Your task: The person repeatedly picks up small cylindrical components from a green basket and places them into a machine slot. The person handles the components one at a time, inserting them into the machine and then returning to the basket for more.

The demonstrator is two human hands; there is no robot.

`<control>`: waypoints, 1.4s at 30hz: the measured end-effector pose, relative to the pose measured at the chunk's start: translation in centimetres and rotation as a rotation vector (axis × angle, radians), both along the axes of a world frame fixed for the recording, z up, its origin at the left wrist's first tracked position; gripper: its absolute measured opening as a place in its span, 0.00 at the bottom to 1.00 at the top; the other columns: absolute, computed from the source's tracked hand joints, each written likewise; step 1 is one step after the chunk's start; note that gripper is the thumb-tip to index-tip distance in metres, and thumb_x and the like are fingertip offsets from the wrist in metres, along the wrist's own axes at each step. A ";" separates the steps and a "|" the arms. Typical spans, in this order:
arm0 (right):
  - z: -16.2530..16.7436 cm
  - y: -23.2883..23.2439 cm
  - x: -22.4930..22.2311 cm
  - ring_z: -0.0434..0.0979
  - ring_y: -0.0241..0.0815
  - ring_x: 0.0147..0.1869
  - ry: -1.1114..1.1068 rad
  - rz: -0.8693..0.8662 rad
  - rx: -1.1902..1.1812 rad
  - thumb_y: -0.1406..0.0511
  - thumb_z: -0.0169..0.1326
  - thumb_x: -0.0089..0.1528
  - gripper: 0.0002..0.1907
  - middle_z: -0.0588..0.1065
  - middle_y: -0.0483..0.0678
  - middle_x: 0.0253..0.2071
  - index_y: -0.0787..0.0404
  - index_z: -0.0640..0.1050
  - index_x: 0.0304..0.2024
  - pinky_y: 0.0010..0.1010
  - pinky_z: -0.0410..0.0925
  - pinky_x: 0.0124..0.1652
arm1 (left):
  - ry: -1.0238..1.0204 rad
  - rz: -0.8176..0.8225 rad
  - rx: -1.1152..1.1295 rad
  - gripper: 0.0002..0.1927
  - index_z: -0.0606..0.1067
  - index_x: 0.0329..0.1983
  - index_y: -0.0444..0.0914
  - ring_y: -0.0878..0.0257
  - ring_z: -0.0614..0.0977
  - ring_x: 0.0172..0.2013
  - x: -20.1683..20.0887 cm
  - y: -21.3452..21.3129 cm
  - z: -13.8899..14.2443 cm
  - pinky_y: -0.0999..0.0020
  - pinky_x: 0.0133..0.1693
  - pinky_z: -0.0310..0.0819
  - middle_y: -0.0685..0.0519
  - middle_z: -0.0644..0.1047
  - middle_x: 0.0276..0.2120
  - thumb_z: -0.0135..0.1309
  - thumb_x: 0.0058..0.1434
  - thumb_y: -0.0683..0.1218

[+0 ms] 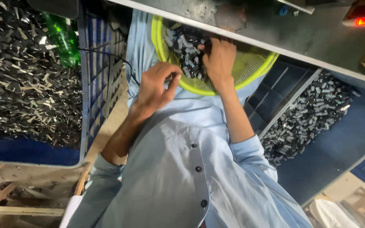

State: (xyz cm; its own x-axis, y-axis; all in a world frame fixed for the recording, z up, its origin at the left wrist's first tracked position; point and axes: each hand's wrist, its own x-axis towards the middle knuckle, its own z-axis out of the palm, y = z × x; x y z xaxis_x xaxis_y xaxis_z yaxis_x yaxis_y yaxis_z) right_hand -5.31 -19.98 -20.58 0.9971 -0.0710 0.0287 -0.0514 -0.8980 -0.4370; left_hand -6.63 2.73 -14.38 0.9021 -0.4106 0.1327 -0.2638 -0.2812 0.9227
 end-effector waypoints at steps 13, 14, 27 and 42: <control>5.3 2.2 -6.6 0.79 0.49 0.54 -0.210 -0.166 0.670 0.81 0.62 0.57 0.15 0.77 0.54 0.51 0.65 0.77 0.44 0.35 0.72 0.52 | 0.187 -0.237 -0.253 0.12 0.73 0.46 0.32 0.53 0.81 0.42 2.6 -3.7 -0.4 0.64 0.46 0.75 0.44 0.78 0.42 0.62 0.63 0.39; 5.7 2.2 -6.9 0.78 0.48 0.52 -0.202 -0.183 0.613 0.80 0.64 0.55 0.16 0.76 0.55 0.51 0.65 0.78 0.42 0.32 0.71 0.48 | 0.229 -0.209 -0.246 0.10 0.74 0.45 0.32 0.56 0.82 0.40 2.3 -3.9 -0.8 0.66 0.44 0.75 0.45 0.79 0.39 0.61 0.63 0.39; 3.1 1.8 -9.7 0.79 0.34 0.45 -0.123 -0.331 0.918 0.82 0.59 0.60 0.13 0.80 0.49 0.42 0.70 0.78 0.47 0.23 0.73 0.48 | 0.017 -0.115 -0.177 0.08 0.73 0.36 0.34 0.52 0.78 0.36 1.6 -4.6 0.6 0.64 0.39 0.72 0.46 0.75 0.34 0.59 0.54 0.35; 4.1 0.0 -9.2 0.80 0.40 0.41 0.027 -0.333 1.509 0.78 0.58 0.65 0.11 0.80 0.52 0.42 0.67 0.74 0.48 0.29 0.74 0.45 | 0.737 -0.379 -0.562 0.05 0.70 0.36 0.36 0.71 0.77 0.39 3.1 -3.2 -1.8 0.75 0.43 0.75 0.54 0.75 0.53 0.53 0.60 0.35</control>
